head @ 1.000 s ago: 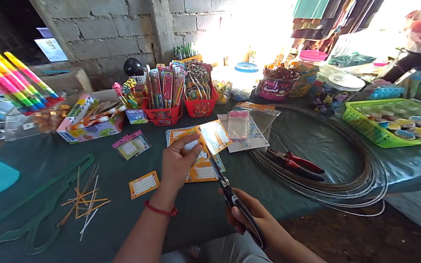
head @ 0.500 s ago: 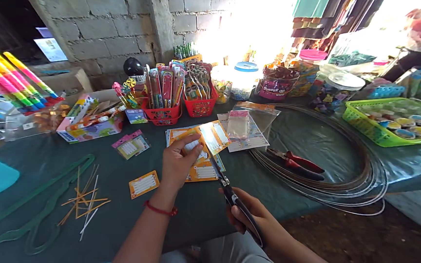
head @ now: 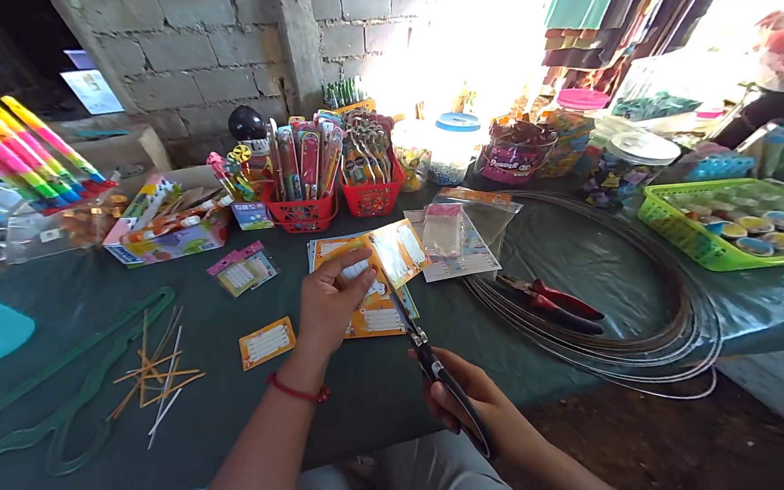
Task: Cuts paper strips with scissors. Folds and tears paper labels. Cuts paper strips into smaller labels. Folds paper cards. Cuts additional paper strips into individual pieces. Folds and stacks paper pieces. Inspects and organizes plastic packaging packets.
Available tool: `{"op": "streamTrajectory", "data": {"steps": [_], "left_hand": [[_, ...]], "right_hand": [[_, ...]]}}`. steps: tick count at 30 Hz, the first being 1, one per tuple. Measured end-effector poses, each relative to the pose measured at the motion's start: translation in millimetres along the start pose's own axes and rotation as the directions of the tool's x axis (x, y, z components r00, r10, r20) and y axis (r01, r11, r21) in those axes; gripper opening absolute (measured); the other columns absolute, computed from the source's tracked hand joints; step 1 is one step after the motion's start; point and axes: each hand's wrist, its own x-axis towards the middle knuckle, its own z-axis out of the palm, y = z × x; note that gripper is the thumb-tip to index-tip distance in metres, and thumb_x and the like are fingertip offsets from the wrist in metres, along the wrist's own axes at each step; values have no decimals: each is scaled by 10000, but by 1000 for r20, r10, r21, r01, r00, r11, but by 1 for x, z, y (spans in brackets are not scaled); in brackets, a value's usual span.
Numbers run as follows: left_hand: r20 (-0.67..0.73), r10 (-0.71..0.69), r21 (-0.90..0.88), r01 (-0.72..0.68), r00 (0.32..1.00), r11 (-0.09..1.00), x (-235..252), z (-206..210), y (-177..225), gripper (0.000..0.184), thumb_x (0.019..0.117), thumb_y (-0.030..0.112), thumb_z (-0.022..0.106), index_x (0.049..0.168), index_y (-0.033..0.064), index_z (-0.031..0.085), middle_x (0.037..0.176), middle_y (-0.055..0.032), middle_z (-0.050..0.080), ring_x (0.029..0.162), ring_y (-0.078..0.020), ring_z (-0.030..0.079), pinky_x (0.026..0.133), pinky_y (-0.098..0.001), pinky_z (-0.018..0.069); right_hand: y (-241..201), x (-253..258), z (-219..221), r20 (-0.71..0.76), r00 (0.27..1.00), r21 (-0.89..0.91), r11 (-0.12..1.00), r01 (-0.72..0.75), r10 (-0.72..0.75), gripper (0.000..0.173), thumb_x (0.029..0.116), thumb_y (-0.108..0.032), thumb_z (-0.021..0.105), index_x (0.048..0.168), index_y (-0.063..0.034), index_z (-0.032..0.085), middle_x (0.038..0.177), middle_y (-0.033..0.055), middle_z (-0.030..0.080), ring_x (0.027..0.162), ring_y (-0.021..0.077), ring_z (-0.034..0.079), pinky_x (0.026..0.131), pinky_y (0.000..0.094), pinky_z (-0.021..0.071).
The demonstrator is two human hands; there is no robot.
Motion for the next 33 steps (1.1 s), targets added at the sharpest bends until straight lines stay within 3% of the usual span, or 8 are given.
{"op": "streamTrajectory", "data": {"steps": [11, 18, 21, 23, 25, 27, 29, 33], "left_hand": [[0, -9, -37, 9, 1000, 999, 0, 2, 1, 289, 873, -67, 709, 1151, 10, 722, 948, -20, 738, 690, -36, 659, 627, -175, 561], [41, 21, -67, -19, 999, 998, 1, -5, 2, 450, 878, -53, 705, 1315, 38, 648, 1089, -41, 728, 868, -98, 713, 747, -247, 611], [151, 34, -24, -31, 988, 999, 11, -30, 18, 383, 946, 46, 649, 1323, 107, 651, 1173, 13, 719, 973, -95, 705, 847, -290, 606], [286, 28, 8, -32, 958, 999, 20, -49, 35, 331, 975, 108, 598, 1300, 131, 653, 1146, 15, 725, 992, -96, 696, 855, -280, 592], [441, -11, 78, -26, 897, 997, 27, -59, 52, 283, 945, 229, 699, 1220, 164, 721, 1141, 26, 740, 977, -74, 699, 835, -241, 591], [524, -114, 240, -19, 844, 970, 30, -56, 70, 270, 919, 142, 700, 1187, 125, 730, 1137, 35, 730, 856, -28, 682, 753, -193, 578], [515, -265, 411, 36, 815, 911, 29, -48, 86, 271, 919, 27, 701, 1183, 83, 705, 1064, 16, 716, 703, -29, 639, 651, -174, 552], [600, -366, 427, 102, 711, 899, 30, -48, 91, 332, 901, 9, 693, 1224, 82, 697, 1034, 12, 722, 808, -38, 680, 750, -184, 578]], "right_hand": [[0, -1, 0, -3, 1000, 11, 1000, 1, -1, 580, 974, -383, 646, 1407, -37, 476, 806, -121, 608, 620, -41, 554, 542, 127, 468], [1, -1, -1, 20, 1000, 19, 1000, 15, -16, 576, 982, -383, 644, 1412, -35, 480, 815, -111, 610, 627, -38, 553, 550, 131, 471], [-5, -10, -7, 73, 997, 3, 1000, 12, -13, 604, 971, -391, 657, 1423, -34, 474, 829, -114, 613, 644, -44, 551, 570, 131, 472], [-9, -19, -16, 139, 990, -36, 999, 1, 4, 609, 969, -379, 665, 1428, -31, 471, 844, -114, 626, 666, -49, 562, 592, 132, 480], [-14, -26, -23, 185, 982, -74, 997, -17, 31, 598, 962, -383, 675, 1420, -47, 485, 853, -113, 637, 667, -55, 560, 588, 131, 476], [-14, -32, -25, 199, 979, -97, 995, -20, 39, 601, 955, -409, 681, 1410, -60, 500, 854, -118, 640, 665, -59, 559, 582, 130, 472], [-14, -37, -25, 196, 980, -116, 993, -4, 26, 609, 952, -422, 679, 1404, -52, 506, 851, -114, 637, 668, -55, 564, 586, 136, 480], [-13, -41, -25, 203, 979, -137, 990, 41, -12, 610, 955, -426, 677, 1397, -41, 511, 851, -111, 641, 666, -65, 557, 591, 134, 480]]}}
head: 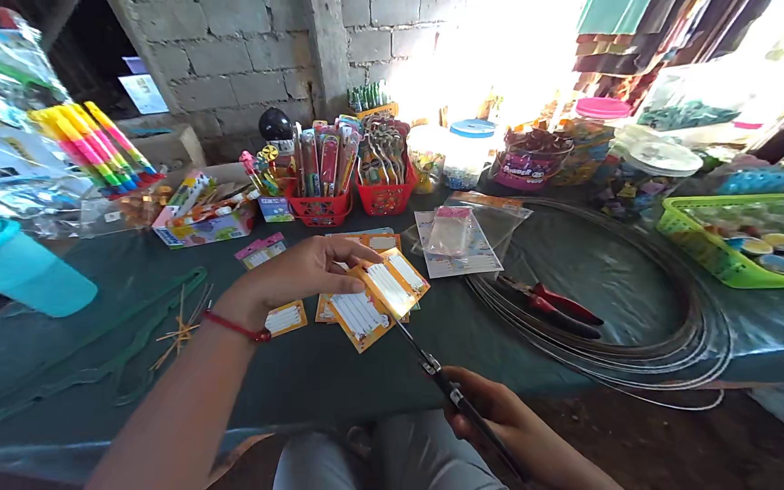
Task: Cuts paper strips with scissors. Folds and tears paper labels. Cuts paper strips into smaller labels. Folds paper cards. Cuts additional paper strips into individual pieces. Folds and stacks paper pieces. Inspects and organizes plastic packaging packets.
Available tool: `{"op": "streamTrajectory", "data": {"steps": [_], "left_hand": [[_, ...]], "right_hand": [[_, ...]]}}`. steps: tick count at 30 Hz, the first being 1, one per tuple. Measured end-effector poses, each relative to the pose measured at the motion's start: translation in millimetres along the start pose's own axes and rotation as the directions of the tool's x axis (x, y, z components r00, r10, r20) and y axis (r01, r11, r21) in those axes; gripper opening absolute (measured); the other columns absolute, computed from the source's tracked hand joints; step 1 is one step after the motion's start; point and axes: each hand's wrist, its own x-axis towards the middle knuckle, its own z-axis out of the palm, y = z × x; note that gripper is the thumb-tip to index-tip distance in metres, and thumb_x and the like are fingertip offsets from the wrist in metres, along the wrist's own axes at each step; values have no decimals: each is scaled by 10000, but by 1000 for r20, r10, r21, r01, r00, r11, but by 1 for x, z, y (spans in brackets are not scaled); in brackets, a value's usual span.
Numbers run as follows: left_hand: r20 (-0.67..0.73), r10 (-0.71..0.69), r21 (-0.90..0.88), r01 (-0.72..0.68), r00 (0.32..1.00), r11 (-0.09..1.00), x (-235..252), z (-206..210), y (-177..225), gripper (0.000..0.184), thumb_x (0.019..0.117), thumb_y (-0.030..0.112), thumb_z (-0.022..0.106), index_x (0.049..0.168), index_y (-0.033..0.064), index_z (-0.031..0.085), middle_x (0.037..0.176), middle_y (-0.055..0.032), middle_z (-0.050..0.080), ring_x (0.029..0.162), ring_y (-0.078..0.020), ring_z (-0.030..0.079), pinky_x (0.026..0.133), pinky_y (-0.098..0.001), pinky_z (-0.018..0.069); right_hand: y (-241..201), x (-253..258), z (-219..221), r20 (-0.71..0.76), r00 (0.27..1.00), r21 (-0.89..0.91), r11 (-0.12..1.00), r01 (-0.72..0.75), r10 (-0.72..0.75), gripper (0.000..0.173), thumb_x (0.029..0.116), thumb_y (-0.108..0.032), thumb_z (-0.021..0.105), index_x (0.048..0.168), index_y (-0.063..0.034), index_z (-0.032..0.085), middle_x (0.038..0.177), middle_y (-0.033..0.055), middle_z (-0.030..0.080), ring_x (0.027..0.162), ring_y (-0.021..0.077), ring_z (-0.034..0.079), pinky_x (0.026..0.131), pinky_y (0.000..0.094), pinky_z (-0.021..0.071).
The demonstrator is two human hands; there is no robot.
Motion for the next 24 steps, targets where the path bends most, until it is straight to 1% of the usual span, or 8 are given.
{"op": "streamTrajectory", "data": {"steps": [2, 5, 7, 9, 12, 15, 19, 24], "left_hand": [[35, 13, -24, -12, 999, 1000, -2, -1, 0, 327, 894, -22, 688, 1202, 84, 719, 1071, 28, 737, 817, -20, 686, 761, -176, 577], [49, 35, 50, -38, 998, 998, -5, 2, 4, 318, 883, -4, 706, 1188, 83, 729, 1186, 24, 686, 847, -7, 662, 762, -165, 568], [52, 39, 114, -45, 998, 992, -6, 6, 7, 327, 882, 19, 717, 1204, 79, 721, 1219, 12, 669, 853, 2, 654, 756, -158, 561], [52, 47, 156, -54, 998, 986, -6, 10, 9, 324, 881, 29, 723, 1203, 67, 720, 1230, -2, 659, 847, 13, 642, 748, -146, 549], [71, 57, 183, -69, 996, 981, -6, 14, 10, 326, 881, 55, 724, 1206, 73, 725, 1247, 3, 653, 825, 31, 627, 722, -129, 537], [101, 53, 189, -71, 993, 979, -6, 19, 11, 341, 883, 42, 722, 1222, 74, 719, 1239, 9, 650, 798, 48, 602, 697, -111, 514], [111, 46, 173, -64, 993, 983, -5, 20, 12, 344, 891, 39, 718, 1234, 77, 716, 1271, 10, 646, 817, 55, 611, 715, -110, 521], [110, 42, 182, -62, 993, 981, -4, 21, 10, 345, 897, 42, 717, 1240, 74, 711, 1262, 16, 648, 814, 57, 608, 714, -107, 517]], "right_hand": [[1, -1, 1, 7, 1000, 1, 1000, -9, 9, 607, 954, -430, 675, 1393, -44, 515, 851, -111, 638, 662, -65, 550, 586, 130, 468], [6, -4, 0, 50, 999, 52, 998, -22, 19, 621, 964, -450, 658, 1412, -50, 497, 850, -99, 635, 672, -46, 564, 591, 138, 477], [11, -5, 2, 83, 996, 115, 993, -22, 13, 654, 961, -499, 647, 1421, -62, 489, 852, -91, 631, 681, -29, 571, 601, 152, 486], [14, -6, 4, 94, 996, 156, 987, -20, 6, 675, 951, -535, 646, 1418, -73, 490, 853, -88, 633, 691, -15, 584, 614, 165, 500], [16, -5, 7, 95, 995, 180, 984, -8, -9, 685, 948, -542, 646, 1423, -74, 487, 843, -92, 626, 688, -15, 578, 615, 165, 496], [16, -5, 9, 97, 995, 197, 980, -17, -2, 687, 944, -540, 653, 1419, -76, 481, 846, -97, 622, 686, -18, 572, 614, 160, 485], [15, -5, 11, 84, 996, 197, 980, -26, 10, 686, 944, -538, 653, 1419, -71, 485, 849, -98, 618, 686, -17, 572, 612, 160, 487], [13, -7, 11, 70, 997, 188, 982, -27, 14, 660, 950, -511, 656, 1409, -64, 495, 842, -107, 607, 680, -25, 561, 598, 149, 473]]}}
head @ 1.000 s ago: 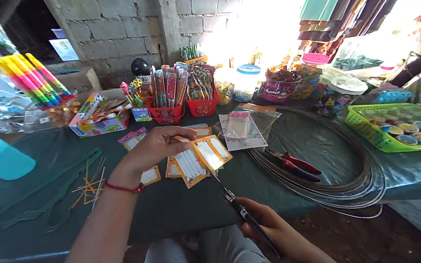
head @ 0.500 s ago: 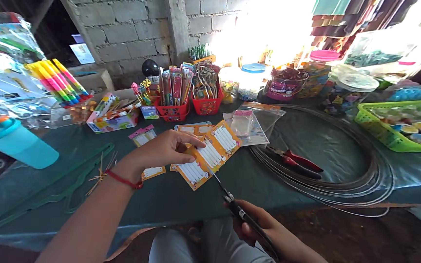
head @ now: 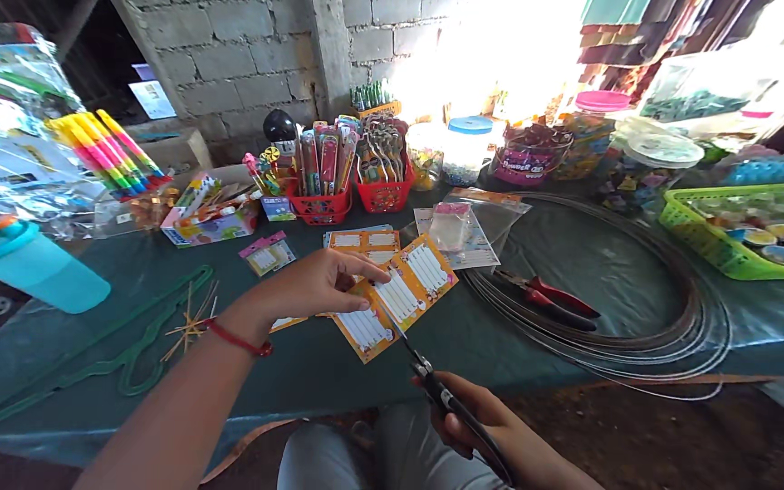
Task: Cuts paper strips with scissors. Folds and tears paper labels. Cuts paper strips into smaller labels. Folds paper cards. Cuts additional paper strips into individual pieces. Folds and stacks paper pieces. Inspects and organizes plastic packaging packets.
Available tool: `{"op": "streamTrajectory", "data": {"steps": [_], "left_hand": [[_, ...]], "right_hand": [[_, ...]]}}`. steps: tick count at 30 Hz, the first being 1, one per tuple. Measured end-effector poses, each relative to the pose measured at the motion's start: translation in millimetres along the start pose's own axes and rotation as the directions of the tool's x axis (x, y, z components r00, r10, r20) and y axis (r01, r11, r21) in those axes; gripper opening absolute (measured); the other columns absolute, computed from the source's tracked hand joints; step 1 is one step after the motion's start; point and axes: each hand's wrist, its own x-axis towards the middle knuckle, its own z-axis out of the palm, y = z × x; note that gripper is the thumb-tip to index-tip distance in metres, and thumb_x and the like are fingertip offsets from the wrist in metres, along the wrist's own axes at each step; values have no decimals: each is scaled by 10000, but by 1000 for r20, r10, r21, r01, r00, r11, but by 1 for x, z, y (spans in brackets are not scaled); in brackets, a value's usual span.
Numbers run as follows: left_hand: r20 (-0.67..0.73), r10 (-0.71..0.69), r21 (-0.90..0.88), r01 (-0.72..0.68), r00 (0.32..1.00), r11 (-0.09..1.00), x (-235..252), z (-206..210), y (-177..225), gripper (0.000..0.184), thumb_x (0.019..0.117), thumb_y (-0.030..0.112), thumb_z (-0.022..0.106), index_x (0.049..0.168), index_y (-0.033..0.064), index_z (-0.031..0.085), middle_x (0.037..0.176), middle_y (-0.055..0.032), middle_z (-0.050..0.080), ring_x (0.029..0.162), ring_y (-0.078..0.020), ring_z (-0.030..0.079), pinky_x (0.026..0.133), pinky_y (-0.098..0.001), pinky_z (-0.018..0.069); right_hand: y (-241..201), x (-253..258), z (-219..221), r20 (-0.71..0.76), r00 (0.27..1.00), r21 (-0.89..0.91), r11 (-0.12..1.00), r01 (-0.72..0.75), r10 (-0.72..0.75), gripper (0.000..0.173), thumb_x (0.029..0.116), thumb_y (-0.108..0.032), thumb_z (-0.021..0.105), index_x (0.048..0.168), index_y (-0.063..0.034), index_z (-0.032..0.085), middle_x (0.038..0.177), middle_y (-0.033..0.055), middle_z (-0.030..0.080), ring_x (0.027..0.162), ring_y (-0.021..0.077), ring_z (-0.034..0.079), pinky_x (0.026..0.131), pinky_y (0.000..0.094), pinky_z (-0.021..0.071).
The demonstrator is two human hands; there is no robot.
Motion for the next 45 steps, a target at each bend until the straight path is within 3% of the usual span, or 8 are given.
{"op": "streamTrajectory", "data": {"steps": [24, 33, 38, 45], "left_hand": [[-2, -24, -23, 24, 1000, 999, -2, 1, -3, 345, 886, 25, 725, 1226, 82, 719, 1267, 12, 648, 831, 39, 619, 720, -122, 524], [44, -1, -100, 5, 999, 995, -1, 13, -6, 375, 880, 14, 723, 1250, 73, 708, 1291, 9, 640, 720, 82, 565, 639, -92, 488], [54, -7, -124, 14, 999, 992, 0, 14, -9, 376, 882, 11, 717, 1255, 63, 702, 1298, 8, 634, 739, 82, 579, 658, -92, 501], [84, 3, -121, 7, 996, 993, 2, 21, -13, 365, 877, 13, 722, 1236, 79, 719, 1305, -9, 624, 737, 81, 560, 641, -85, 481]], "right_hand": [[0, -2, 2, -47, 998, -57, 998, -40, 37, 595, 962, -377, 677, 1412, -37, 488, 811, -114, 613, 612, -52, 535, 540, 127, 456], [2, -1, 4, -37, 999, -39, 999, -14, 12, 618, 968, -441, 657, 1411, -44, 488, 826, -109, 614, 646, -34, 557, 573, 145, 477], [2, -1, 5, -54, 998, -54, 998, -37, 34, 588, 972, -372, 661, 1413, -27, 479, 814, -110, 611, 627, -40, 549, 554, 138, 468], [3, -1, 5, -47, 998, -35, 998, -50, 49, 609, 966, -414, 666, 1409, -38, 482, 813, -112, 614, 636, -35, 559, 564, 141, 475]]}}
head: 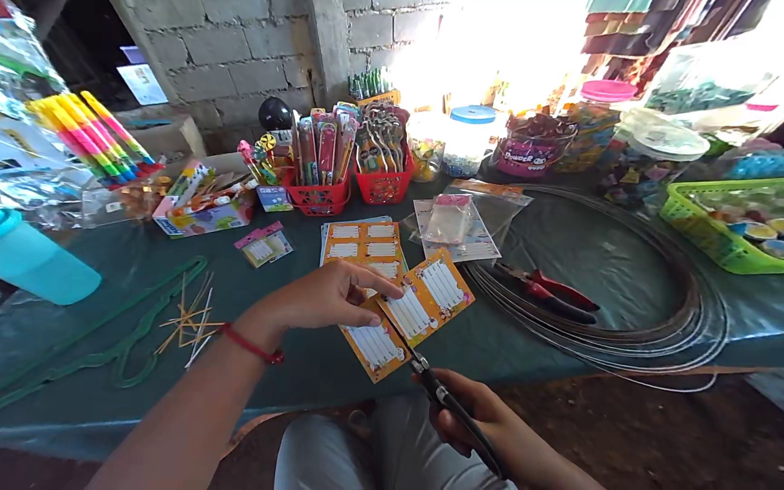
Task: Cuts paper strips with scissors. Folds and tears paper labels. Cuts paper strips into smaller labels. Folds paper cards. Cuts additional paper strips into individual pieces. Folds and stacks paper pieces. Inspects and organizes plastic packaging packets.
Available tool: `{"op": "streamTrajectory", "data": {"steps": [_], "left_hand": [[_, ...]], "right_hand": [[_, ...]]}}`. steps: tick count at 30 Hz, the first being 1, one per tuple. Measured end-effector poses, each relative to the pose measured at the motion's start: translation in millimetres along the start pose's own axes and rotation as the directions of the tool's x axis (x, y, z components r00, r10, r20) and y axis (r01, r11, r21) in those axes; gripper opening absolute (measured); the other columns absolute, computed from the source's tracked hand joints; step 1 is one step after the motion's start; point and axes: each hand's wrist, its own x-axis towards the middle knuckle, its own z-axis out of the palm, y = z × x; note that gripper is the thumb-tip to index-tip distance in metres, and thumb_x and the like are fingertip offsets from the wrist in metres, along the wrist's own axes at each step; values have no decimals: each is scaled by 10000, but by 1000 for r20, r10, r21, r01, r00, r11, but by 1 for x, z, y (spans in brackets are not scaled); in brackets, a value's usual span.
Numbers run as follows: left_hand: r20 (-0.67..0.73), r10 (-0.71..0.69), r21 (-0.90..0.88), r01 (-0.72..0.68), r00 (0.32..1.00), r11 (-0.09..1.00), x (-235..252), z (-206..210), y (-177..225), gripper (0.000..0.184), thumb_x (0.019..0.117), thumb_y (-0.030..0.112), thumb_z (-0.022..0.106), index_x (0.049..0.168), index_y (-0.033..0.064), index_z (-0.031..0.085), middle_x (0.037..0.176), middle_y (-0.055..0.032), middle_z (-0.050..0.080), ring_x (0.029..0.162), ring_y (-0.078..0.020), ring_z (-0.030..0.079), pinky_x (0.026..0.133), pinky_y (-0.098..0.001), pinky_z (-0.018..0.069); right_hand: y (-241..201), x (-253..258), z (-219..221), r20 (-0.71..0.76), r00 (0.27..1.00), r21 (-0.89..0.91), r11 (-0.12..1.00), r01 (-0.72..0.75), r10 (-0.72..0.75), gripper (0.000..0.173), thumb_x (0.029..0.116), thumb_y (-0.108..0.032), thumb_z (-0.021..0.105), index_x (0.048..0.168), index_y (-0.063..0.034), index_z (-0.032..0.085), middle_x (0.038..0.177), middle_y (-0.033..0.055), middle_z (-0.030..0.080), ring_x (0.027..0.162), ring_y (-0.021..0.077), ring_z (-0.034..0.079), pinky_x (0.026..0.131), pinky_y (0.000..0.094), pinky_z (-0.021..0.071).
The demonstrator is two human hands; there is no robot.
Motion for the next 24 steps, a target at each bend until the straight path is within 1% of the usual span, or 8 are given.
{"op": "streamTrajectory", "data": {"steps": [8, 11, 14, 16, 18, 20, 22, 24], "left_hand": [[-20, 0, -20, 0, 1000, 1000, -2, 1, -7, 382, 874, 25, 727, 1252, 75, 708, 1302, 2, 621, 702, 99, 523, 617, -73, 453], [-169, 11, -110, -30, 985, 993, -16, -2, -18, 389, 858, 13, 730, 1244, 59, 706, 1287, 26, 650, 807, 63, 625, 716, -111, 534], [-294, 27, -200, -89, 956, 976, -29, 11, -34, 400, 837, 23, 744, 1234, 51, 704, 1262, 52, 672, 820, 32, 659, 729, -150, 570], [-282, 76, -173, -129, 956, 976, -30, 39, -43, 382, 849, 73, 760, 1222, 18, 699, 1273, 13, 662, 859, 44, 639, 733, -141, 547], [-259, 141, -159, -186, 955, 969, -27, 74, -48, 361, 859, 91, 762, 1201, -15, 713, 1268, -73, 665, 925, 10, 650, 764, -153, 548], [-279, 139, -198, -199, 950, 960, -25, 100, -49, 342, 863, 59, 755, 1192, -28, 719, 1261, -122, 655, 897, -2, 638, 741, -147, 532], [-381, 80, -235, -181, 921, 955, -27, 113, -53, 310, 870, 11, 739, 1177, -30, 721, 1262, -116, 656, 900, -10, 649, 758, -157, 547], [-547, -7, -256, -160, 837, 953, -33, 112, -60, 257, 883, -6, 718, 1138, -37, 718, 1231, -90, 694, 918, -45, 694, 803, -212, 588]], "right_hand": [[4, -4, -2, 15, 998, -32, 998, -55, 55, 584, 957, -380, 673, 1388, -33, 487, 798, -110, 618, 619, -37, 560, 557, 143, 479], [12, -18, -18, 51, 998, -18, 1000, -23, 24, 625, 919, -472, 713, 1372, -85, 525, 862, -96, 664, 703, -18, 612, 630, 169, 521], [16, -25, -28, -133, 985, 13, 994, 110, -107, 543, 892, -433, 750, 1335, -171, 576, 954, -62, 734, 839, 44, 695, 754, 228, 583], [11, -16, -23, -333, 926, -5, 982, 188, -179, 601, 872, -391, 777, 1344, -125, 516, 1023, -14, 754, 917, 119, 733, 809, 289, 611], [6, 0, -16, -490, 843, -14, 969, 245, -221, 655, 840, -310, 798, 1347, -78, 452, 1034, -15, 743, 907, 114, 732, 779, 273, 614], [0, 15, -6, -603, 764, -23, 962, 273, -231, 657, 799, -141, 766, 1355, -28, 435, 1057, -29, 701, 915, 67, 711, 791, 242, 613], [-3, 25, -3, -645, 727, -27, 958, 286, -235, 625, 773, -49, 724, 1338, -5, 462, 1070, -2, 703, 921, 72, 715, 783, 245, 620], [-4, 32, -6, -653, 714, -41, 953, 301, -254, 595, 773, -29, 718, 1316, -15, 475, 1036, -8, 708, 879, 71, 717, 740, 242, 622]]}}
